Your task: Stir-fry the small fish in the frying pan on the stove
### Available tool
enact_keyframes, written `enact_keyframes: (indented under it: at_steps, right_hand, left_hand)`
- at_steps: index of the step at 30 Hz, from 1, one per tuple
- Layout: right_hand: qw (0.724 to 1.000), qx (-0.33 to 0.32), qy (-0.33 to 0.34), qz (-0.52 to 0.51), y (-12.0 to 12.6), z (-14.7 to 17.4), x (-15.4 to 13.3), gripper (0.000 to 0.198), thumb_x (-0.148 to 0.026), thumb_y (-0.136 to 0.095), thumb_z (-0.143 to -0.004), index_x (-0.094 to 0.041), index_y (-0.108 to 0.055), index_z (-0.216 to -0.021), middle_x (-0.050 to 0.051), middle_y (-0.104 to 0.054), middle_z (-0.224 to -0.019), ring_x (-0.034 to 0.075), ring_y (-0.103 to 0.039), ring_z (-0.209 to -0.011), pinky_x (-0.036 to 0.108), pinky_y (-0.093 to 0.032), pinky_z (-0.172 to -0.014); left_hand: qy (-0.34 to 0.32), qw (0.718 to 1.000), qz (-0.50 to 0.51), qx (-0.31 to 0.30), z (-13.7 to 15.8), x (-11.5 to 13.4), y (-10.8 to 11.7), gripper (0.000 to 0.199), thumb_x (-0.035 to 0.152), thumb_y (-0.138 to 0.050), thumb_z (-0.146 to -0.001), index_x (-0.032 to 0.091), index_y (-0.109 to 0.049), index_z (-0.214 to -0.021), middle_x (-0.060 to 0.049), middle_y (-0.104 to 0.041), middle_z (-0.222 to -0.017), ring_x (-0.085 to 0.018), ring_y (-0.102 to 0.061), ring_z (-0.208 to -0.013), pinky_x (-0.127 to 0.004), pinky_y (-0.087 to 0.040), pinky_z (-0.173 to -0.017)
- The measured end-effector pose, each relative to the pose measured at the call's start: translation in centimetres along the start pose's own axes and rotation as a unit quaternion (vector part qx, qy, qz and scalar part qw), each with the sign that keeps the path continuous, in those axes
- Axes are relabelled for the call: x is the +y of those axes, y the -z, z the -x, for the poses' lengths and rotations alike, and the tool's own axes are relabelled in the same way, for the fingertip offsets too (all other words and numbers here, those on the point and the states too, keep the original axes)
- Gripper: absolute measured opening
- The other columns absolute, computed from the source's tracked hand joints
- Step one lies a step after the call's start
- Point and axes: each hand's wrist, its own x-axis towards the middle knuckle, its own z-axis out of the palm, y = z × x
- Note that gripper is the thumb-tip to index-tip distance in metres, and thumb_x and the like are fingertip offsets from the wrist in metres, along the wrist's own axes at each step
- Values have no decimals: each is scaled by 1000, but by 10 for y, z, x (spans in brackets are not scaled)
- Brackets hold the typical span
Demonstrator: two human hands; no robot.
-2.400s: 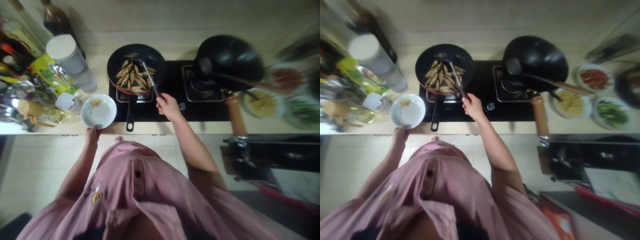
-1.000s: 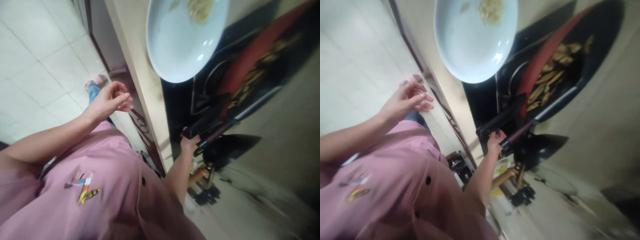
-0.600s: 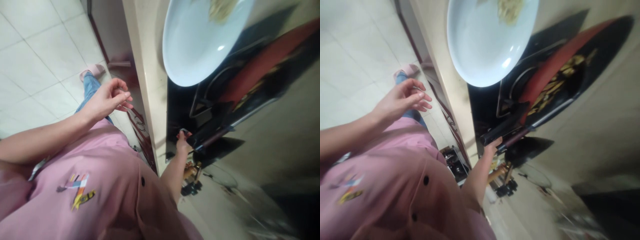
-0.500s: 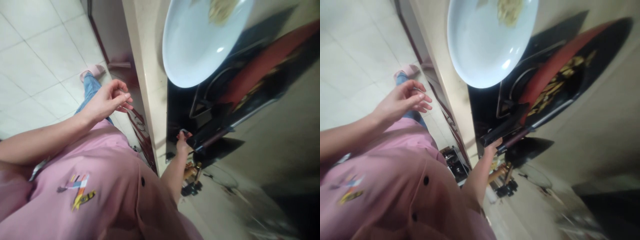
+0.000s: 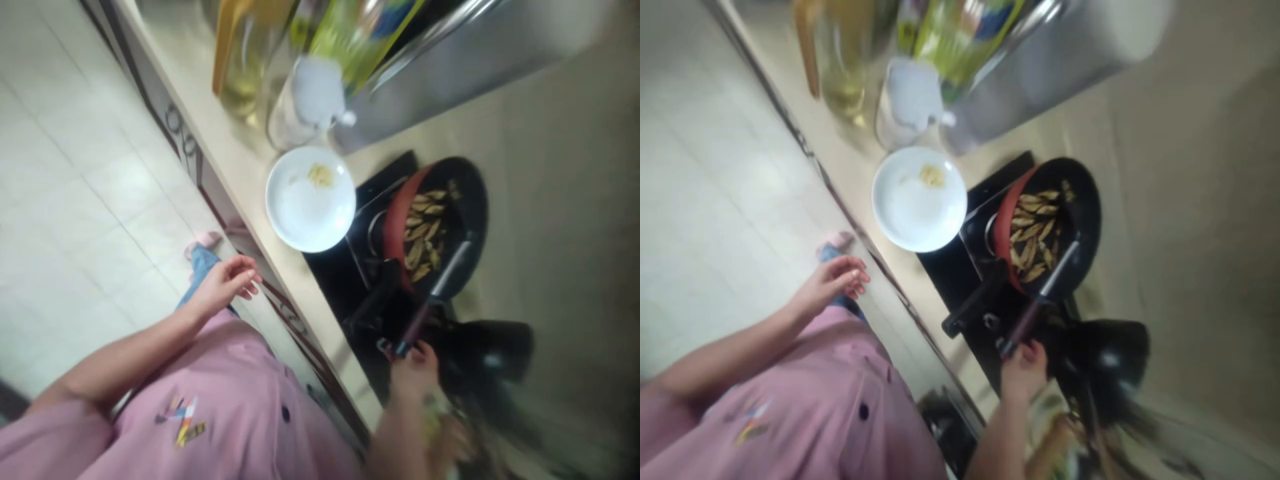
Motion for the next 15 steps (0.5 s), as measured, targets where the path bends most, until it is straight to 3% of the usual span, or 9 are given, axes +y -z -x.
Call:
enact_keyframes:
  at_steps: [2,5,9,11,13,15]
  right_hand:
    - [990,29,-37,-134,-8,3,5,52,-60,-44,-79,-28,-47,-119,6,-65,-82,28,-69,-71,45,-59,-67]
    - [945,23,-80,-315,-16,13,0,45,-59,-55,-75,-29,-50,-108,4,-64,-85,27,-70,-79,44,-60,-75]
    - [909,-2,-74,-411,-15,28,-20,46,-58,-61,-74,-31,-51,-110,4,-64,-98,23,-69,-89,41,-58,-84]
    - [904,-16,-65,-423,-15,31,-29,50,-58,-64,-72,-31,-52,-113,5,-64,-99,23,-69,-88,40,-58,-84]
    - [905,-28,-57,-421,-21,31,-36,55,-58,-66,-69,-31,-52,-114,5,-65,-96,24,-69,-87,40,-58,-83]
    - [905,-34,-55,-421,-31,30,-44,59,-58,-68,-66,-30,-51,-114,5,-65,-93,24,-69,-85,39,-59,-81]
  left_hand:
    - [-41,998,-39,-18,0,19,-3,32,37,-73,-73,13,-63,-90,-10,-69,-80,-14,-64,-59,-25,-53,-52]
    - [-124,988,-86,-16,0,53,-12,33,40,-72,-73,14,-64,-91,-9,-69,-77,-14,-62,-59,-25,-51,-54]
    - [-273,951,-144,27,-9,108,-27,33,40,-71,-74,14,-63,-93,-6,-66,-75,-14,-61,-63,-25,-50,-57]
    - [-383,905,-156,98,-22,137,-27,32,36,-73,-72,16,-61,-95,-4,-64,-77,-13,-60,-67,-24,-49,-60]
    - [-491,831,-159,208,-39,166,-19,36,30,-76,-69,18,-58,-97,-3,-61,-84,-13,-60,-77,-22,-48,-69]
    - [-539,775,-169,284,-57,192,-4,46,24,-81,-62,19,-55,-101,-4,-58,-99,-12,-58,-88,-20,-47,-74]
